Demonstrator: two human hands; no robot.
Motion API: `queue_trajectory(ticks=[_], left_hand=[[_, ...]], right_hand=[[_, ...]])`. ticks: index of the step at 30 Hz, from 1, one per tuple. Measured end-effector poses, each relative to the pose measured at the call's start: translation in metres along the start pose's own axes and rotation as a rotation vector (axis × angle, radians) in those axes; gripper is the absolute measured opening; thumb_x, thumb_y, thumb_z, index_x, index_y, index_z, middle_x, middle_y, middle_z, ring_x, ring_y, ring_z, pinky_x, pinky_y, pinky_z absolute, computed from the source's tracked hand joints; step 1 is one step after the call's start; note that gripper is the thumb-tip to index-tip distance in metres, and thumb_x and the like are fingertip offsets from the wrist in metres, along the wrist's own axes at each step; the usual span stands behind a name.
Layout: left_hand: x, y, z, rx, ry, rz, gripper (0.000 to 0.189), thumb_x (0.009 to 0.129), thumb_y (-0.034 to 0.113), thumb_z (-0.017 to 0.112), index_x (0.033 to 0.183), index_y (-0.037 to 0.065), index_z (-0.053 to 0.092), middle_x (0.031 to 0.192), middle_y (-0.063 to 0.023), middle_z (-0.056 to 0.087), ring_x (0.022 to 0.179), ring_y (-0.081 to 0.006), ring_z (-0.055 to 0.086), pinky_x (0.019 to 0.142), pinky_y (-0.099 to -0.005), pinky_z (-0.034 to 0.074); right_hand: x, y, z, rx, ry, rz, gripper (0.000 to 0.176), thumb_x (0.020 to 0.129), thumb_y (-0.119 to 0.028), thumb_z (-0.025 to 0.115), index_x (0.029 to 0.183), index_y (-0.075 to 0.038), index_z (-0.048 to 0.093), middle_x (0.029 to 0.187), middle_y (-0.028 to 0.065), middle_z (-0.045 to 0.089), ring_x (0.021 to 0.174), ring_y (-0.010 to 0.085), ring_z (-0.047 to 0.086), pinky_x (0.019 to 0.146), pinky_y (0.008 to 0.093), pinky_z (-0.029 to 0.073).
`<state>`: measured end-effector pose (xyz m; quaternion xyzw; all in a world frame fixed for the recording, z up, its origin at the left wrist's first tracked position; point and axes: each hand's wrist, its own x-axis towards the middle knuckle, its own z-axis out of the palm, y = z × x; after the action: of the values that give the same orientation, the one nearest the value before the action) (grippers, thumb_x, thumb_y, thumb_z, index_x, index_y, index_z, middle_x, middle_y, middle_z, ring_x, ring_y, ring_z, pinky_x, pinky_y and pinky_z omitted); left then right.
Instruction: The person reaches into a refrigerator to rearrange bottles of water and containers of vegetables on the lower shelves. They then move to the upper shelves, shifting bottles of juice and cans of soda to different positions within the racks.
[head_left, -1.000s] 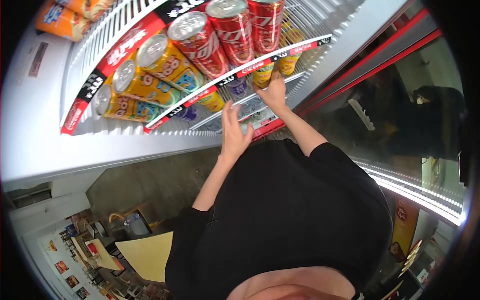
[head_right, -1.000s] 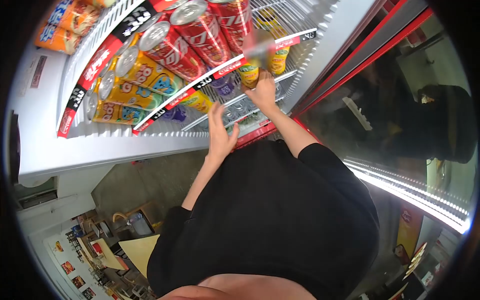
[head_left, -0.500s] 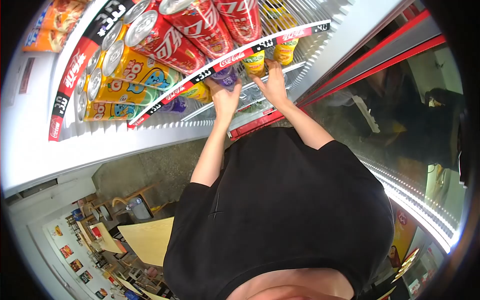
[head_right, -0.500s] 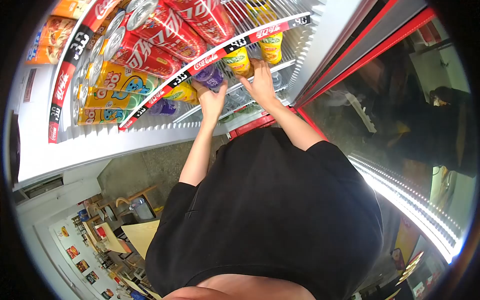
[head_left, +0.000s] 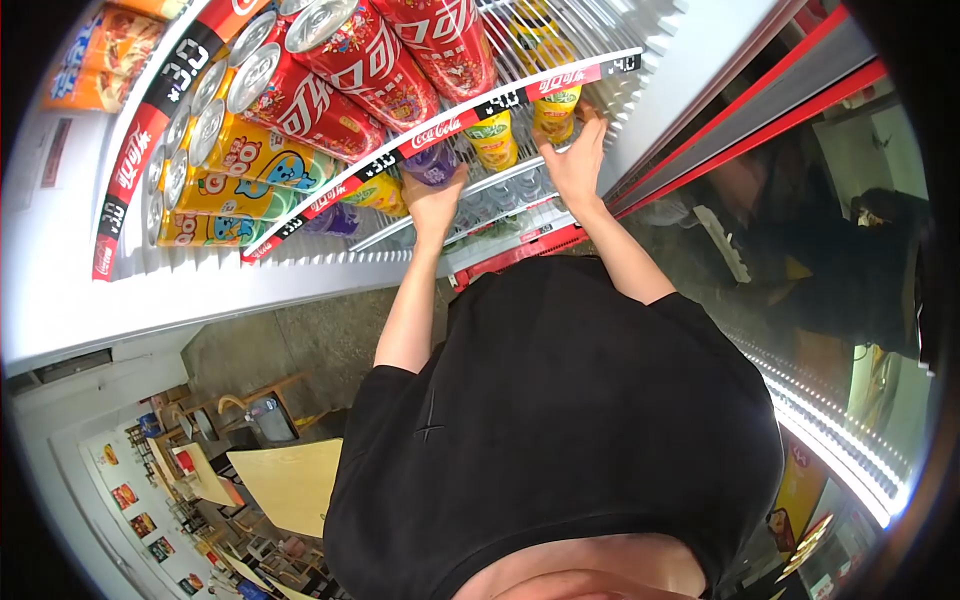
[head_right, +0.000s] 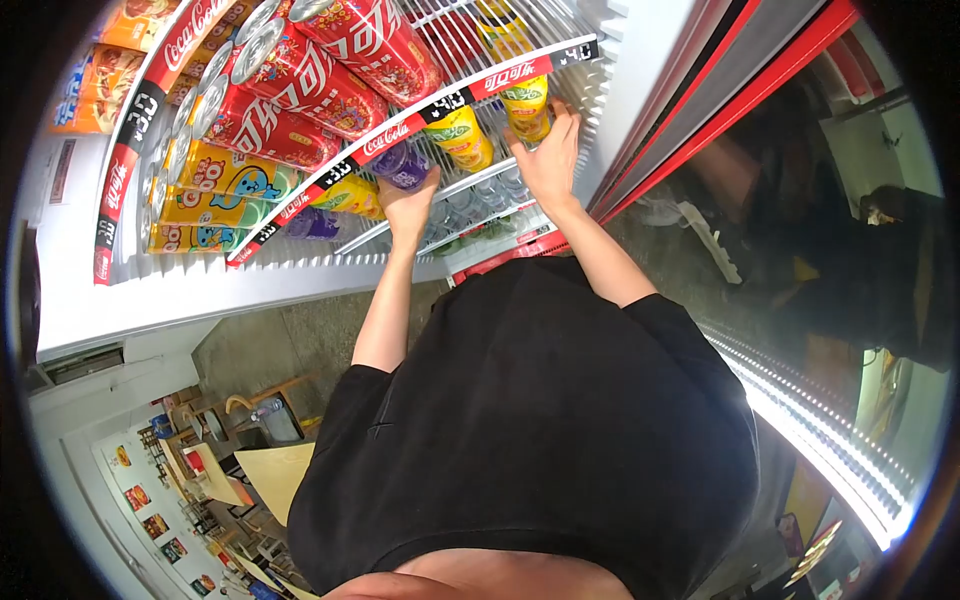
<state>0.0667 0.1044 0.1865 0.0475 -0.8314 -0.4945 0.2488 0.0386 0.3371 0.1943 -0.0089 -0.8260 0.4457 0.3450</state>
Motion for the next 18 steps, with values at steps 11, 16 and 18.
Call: queue_trajectory(ticks=[11,16,18], left_hand=[[-0.014,0.005,0.002,0.202,0.150,0.172,0.071,0.076,0.028,0.091,0.125,-0.005,0.051,0.110,-0.0250,0.067,0.098,-0.0401,0.067,0.088,-0.0448,0.053],[-0.019,0.005,0.003,0.236,0.142,0.117,0.073,0.078,0.031,0.090,0.125,-0.008,0.051,0.107,-0.0286,0.067,0.096,-0.0466,0.066,0.086,-0.0479,0.052],[-0.020,0.007,0.005,0.217,0.158,0.078,0.074,0.079,0.032,0.089,0.125,-0.009,0.049,0.107,-0.0301,0.066,0.098,-0.0478,0.066,0.086,-0.0483,0.052]], right_hand=[[0.008,0.030,0.005,-0.134,-0.202,0.100,0.067,0.075,-0.033,0.087,0.123,0.002,0.056,0.103,0.0259,0.068,0.095,0.0458,0.068,0.083,0.0531,0.054],[0.007,0.033,0.001,-0.119,-0.189,0.031,0.065,0.074,-0.032,0.087,0.120,0.002,0.056,0.104,0.0248,0.066,0.093,0.0461,0.067,0.082,0.0535,0.055],[0.009,0.032,-0.003,-0.137,-0.204,0.050,0.063,0.075,-0.033,0.087,0.118,0.002,0.056,0.105,0.0246,0.066,0.093,0.0458,0.068,0.083,0.0531,0.055]])
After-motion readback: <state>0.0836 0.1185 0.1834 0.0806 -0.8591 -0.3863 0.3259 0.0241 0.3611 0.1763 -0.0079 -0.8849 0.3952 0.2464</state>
